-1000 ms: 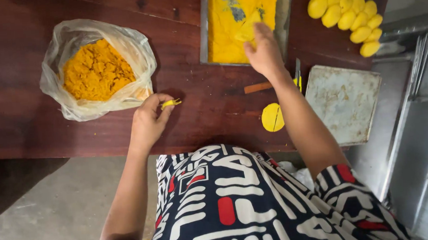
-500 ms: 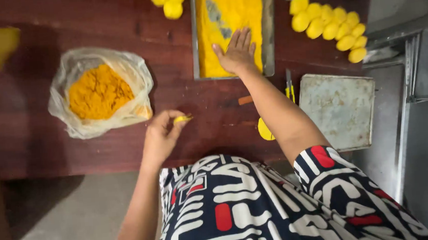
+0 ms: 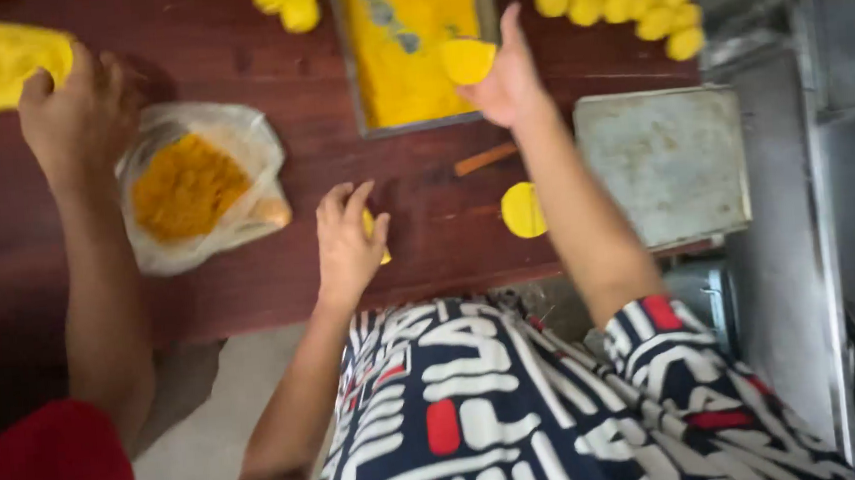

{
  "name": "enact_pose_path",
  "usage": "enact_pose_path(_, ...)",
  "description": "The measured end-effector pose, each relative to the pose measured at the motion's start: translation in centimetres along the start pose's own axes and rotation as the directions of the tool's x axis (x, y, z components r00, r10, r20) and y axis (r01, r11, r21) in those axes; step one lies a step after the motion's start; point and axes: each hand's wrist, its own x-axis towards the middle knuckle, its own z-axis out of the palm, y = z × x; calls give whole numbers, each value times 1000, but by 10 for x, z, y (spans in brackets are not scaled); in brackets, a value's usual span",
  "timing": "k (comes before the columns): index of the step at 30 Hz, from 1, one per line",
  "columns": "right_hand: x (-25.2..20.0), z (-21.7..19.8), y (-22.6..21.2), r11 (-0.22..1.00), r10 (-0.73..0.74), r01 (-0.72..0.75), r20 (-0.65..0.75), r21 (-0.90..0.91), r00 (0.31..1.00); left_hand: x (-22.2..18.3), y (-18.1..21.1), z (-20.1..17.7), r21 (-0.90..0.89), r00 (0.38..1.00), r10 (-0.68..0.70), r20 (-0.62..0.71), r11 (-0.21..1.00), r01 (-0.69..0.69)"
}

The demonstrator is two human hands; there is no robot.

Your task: Flattening yellow dough balls, cutting them into semi-circles, and placing them on a baking tray.

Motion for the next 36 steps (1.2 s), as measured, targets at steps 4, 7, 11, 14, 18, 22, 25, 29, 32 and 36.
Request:
enact_pose_path(4, -25, 18, 10, 981, 20, -26, 31, 192, 999, 14, 1, 24, -197, 994, -2, 108, 980, 24)
enact_pose_path(7, -75, 31, 11, 965, -34, 29, 17, 261, 999, 38, 8, 68, -540, 940, -194, 282, 777, 322)
enact_pose_path(11, -149, 27, 36, 924, -10, -23, 83, 383, 997, 42, 13, 134, -656, 820, -233, 523, 504, 561)
enact_pose_path(14, -193, -1, 56, 912, -6, -11, 40, 410, 999, 34, 43, 160, -529, 623, -219, 751, 366, 766)
enact_pose_path(18, -228, -67, 68, 888, -24, 49, -61, 457, 998, 16, 66, 248, -624, 687, -128, 716, 323, 711)
enact_pose_path(22, -229, -140, 61, 850, -29, 59, -66, 523, 997, 32, 101, 328, -610, 700, -167, 694, 380, 695)
enact_pose_path(25, -202, -205, 56, 846, -27, 65, -79, 530, 996, 59, 124, 380, -632, 748, -222, 626, 417, 653)
enact_pose_path(29, -167, -275, 70, 916, 94, 54, -344, 397, 934, 76, 141, 415, -307, 808, -392, 439, 780, 545)
enact_pose_path(32, -142, -307, 69, 951, 80, 40, -368, 307, 926, 90, 137, 433, -165, 863, -394, 317, 873, 460)
enact_pose_path(36, -132, -330, 77, 983, -129, 170, -415, 63, 901, 105, 157, 432, 99, 887, -366, 281, 931, 352)
